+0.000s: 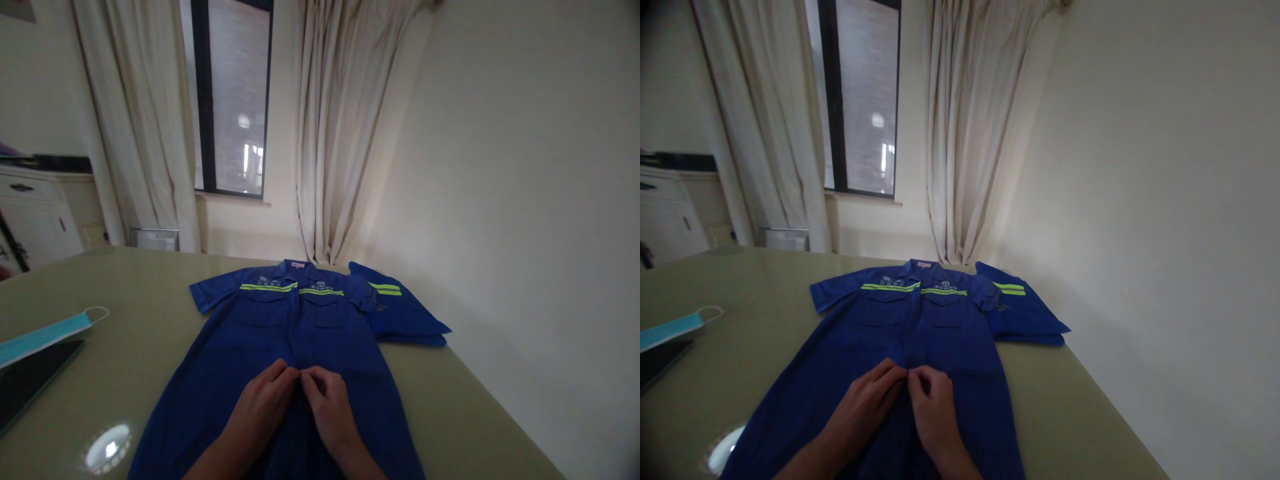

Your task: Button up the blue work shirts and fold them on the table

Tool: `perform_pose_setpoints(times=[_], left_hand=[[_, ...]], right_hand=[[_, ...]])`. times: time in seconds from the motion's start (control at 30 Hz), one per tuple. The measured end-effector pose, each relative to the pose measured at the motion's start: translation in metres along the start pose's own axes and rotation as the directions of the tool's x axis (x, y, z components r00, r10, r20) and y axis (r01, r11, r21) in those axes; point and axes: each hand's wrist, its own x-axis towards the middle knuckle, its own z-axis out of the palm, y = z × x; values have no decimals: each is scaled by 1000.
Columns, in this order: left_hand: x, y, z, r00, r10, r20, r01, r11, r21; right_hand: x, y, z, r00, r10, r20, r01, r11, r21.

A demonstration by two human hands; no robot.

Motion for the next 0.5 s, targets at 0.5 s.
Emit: perform_pose_setpoints(times=[0.5], left_hand=[[3, 6, -8, 971, -236, 34, 232, 902, -363]], right_hand=[[7, 10, -3, 978, 183, 103, -206, 935, 289]])
